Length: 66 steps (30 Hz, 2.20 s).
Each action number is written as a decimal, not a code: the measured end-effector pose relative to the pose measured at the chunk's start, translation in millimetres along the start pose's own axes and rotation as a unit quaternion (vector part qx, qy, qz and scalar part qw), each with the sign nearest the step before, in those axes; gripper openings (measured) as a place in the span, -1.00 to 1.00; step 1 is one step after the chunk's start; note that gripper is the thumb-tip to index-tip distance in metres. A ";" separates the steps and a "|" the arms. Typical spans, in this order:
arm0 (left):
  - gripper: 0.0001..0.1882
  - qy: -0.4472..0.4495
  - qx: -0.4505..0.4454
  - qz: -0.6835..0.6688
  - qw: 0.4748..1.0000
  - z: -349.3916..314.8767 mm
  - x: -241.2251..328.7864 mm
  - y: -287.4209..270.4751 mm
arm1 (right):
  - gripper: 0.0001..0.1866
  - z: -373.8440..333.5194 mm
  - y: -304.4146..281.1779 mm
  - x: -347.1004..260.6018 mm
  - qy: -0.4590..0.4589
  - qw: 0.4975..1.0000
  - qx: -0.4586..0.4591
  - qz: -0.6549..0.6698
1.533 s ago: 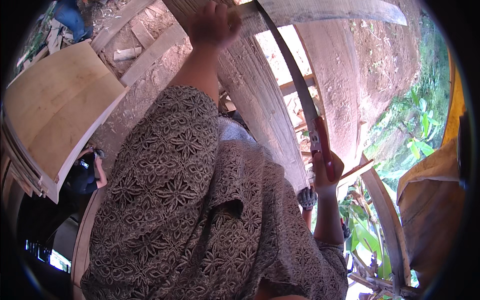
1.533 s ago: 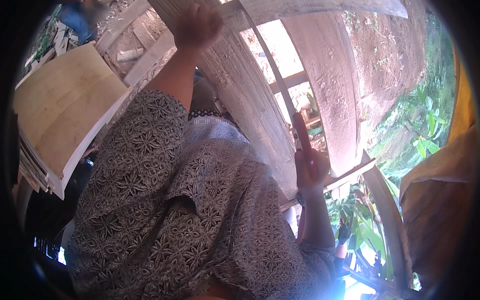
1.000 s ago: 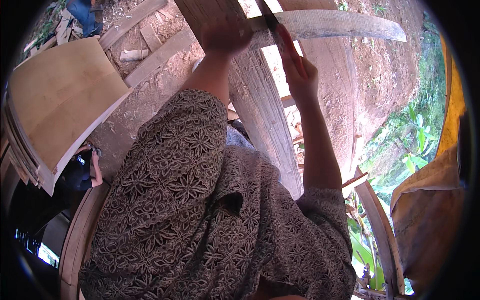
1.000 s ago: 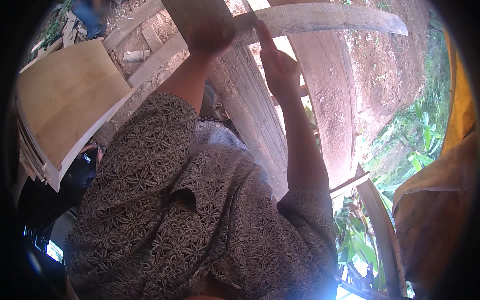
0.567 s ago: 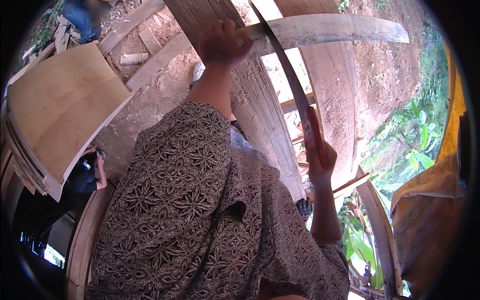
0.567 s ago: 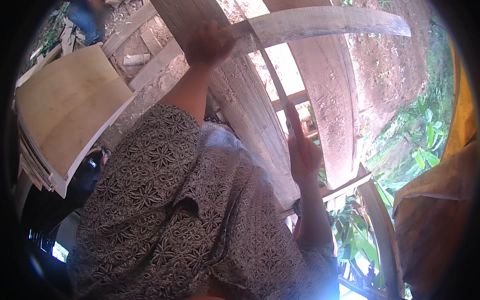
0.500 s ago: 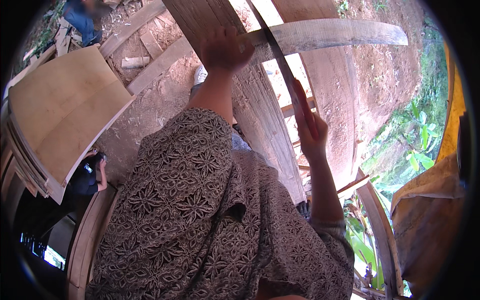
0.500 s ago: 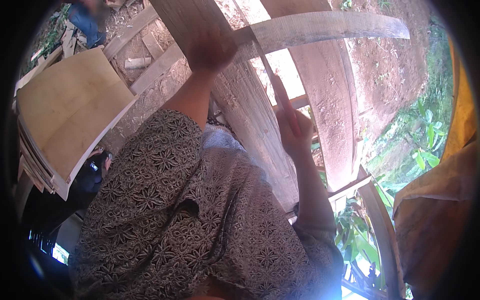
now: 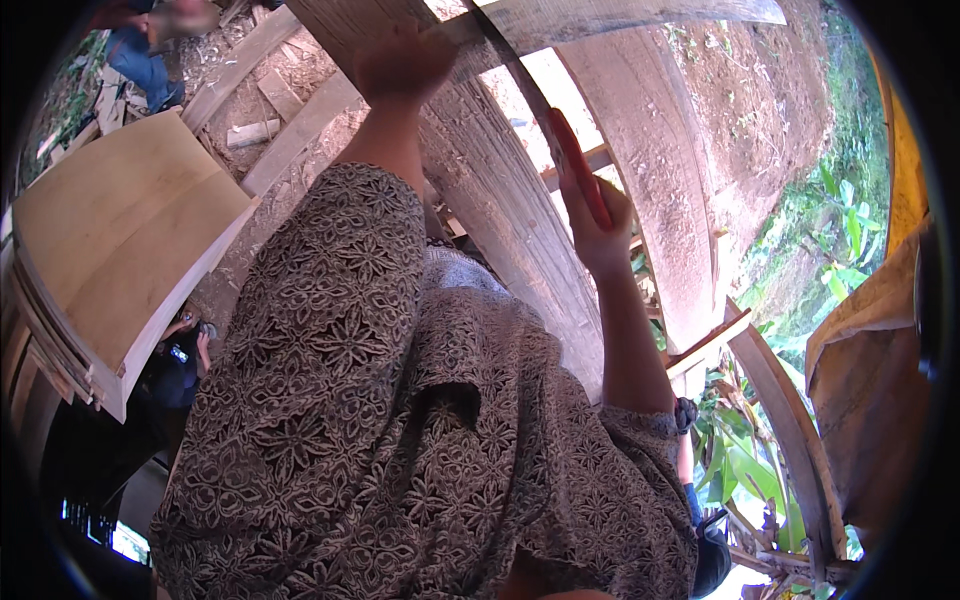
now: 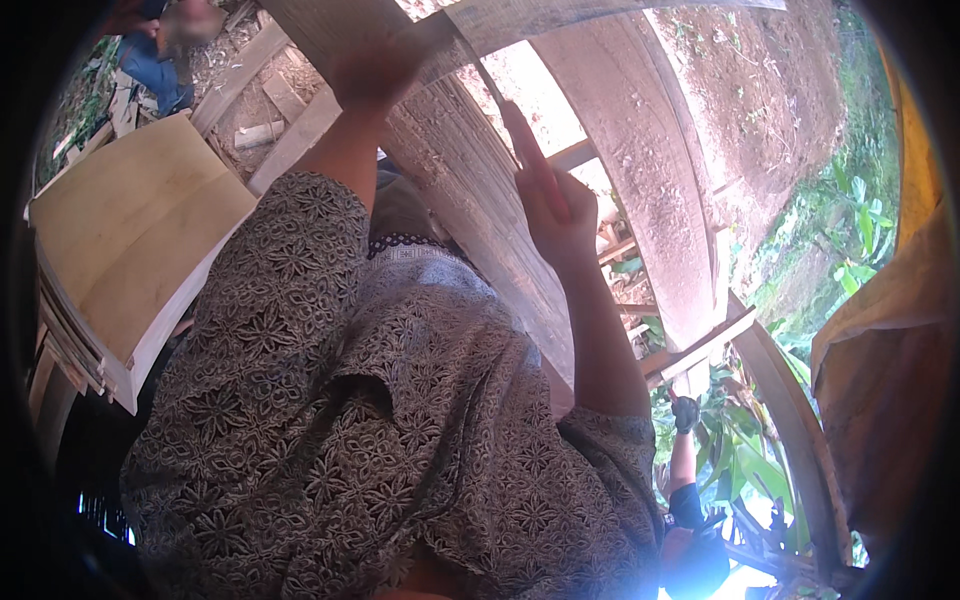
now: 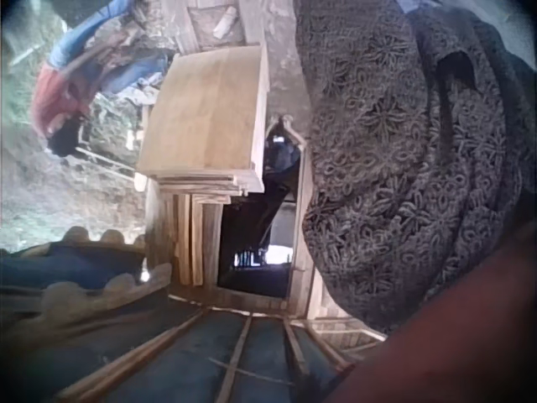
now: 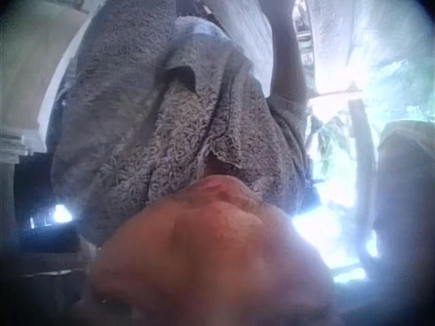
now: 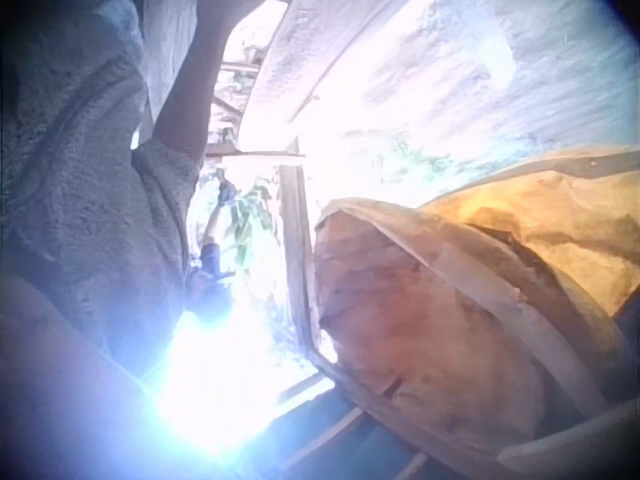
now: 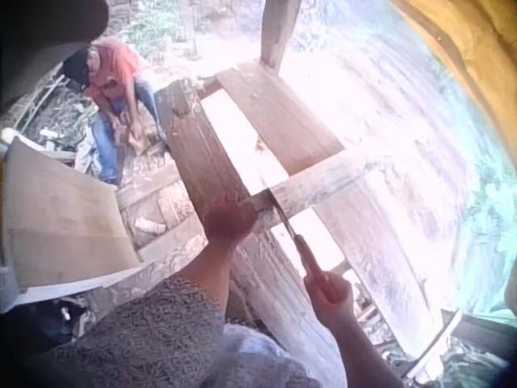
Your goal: The person sands a wooden plank using a hand saw, moving it back and forth along the surface. Another person is visible in the background working with wood.
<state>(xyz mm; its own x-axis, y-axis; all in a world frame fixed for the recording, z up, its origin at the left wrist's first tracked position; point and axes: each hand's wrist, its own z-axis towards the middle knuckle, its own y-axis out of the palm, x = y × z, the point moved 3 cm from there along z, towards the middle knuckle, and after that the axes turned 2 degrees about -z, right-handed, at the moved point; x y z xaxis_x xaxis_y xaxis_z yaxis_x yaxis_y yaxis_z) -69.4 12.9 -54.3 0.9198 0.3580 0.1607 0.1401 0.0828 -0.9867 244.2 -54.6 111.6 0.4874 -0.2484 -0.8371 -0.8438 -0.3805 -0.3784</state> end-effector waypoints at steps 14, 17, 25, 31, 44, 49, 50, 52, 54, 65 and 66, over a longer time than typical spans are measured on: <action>-0.47 -0.042 -0.017 -0.053 0.998 -13.0 1.0 -7.1 | -0.68 76.3 34.8 -13.5 -0.032 0.998 -0.039 -0.045; -0.43 -0.040 -0.007 -0.091 0.995 -7.1 18.4 -34.6 | -0.59 165.9 82.6 -58.6 -0.078 0.997 0.006 -0.014; -0.36 -0.069 -0.027 -0.026 0.997 -7.0 6.0 -18.7 | -0.60 57.7 27.4 -4.6 -0.091 0.996 -0.006 -0.010; -0.61 -0.043 0.117 -0.090 0.988 -0.6 15.5 -38.8 | -0.64 -106.3 -77.6 -25.2 0.078 0.993 0.007 -0.088; -0.34 -0.034 -0.043 -0.074 0.996 -9.4 15.4 -28.0 | -0.61 172.0 94.4 -80.2 -0.210 0.973 0.035 -0.093; -0.39 -0.032 -0.021 -0.036 0.999 -9.3 17.9 -26.1 | -0.49 131.0 69.3 -52.8 -0.067 0.993 0.007 -0.093; -0.38 -0.041 -0.029 -0.040 0.998 -7.0 20.6 -30.8 | -0.51 107.0 53.2 -37.5 -0.067 0.993 0.004 -0.096; -0.37 -0.069 -0.045 -0.035 0.996 -8.4 14.2 -31.1 | -0.58 37.4 21.7 -20.9 -0.137 0.987 0.028 -0.073; -0.58 0.023 0.101 -0.053 0.993 -12.0 17.0 -29.6 | -0.63 -40.1 -25.6 -16.4 0.011 0.997 -0.019 -0.068; -0.41 -0.047 -0.006 -0.074 0.996 -15.0 9.1 -30.0 | -0.66 12.8 5.7 -24.7 0.020 0.996 -0.027 -0.083; -0.41 -0.045 -0.006 -0.078 0.996 -13.6 9.6 -33.3 | -0.64 62.5 31.7 -25.2 -0.021 0.998 -0.011 -0.058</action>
<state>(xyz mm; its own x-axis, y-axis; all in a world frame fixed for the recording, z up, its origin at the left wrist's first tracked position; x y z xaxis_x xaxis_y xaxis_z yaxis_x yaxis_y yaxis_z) -60.2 0.9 -20.2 0.8499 0.4232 0.3139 0.2847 0.1325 -0.9494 191.1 -4.7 96.0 0.5709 -0.1646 -0.8044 -0.7771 -0.4244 -0.4647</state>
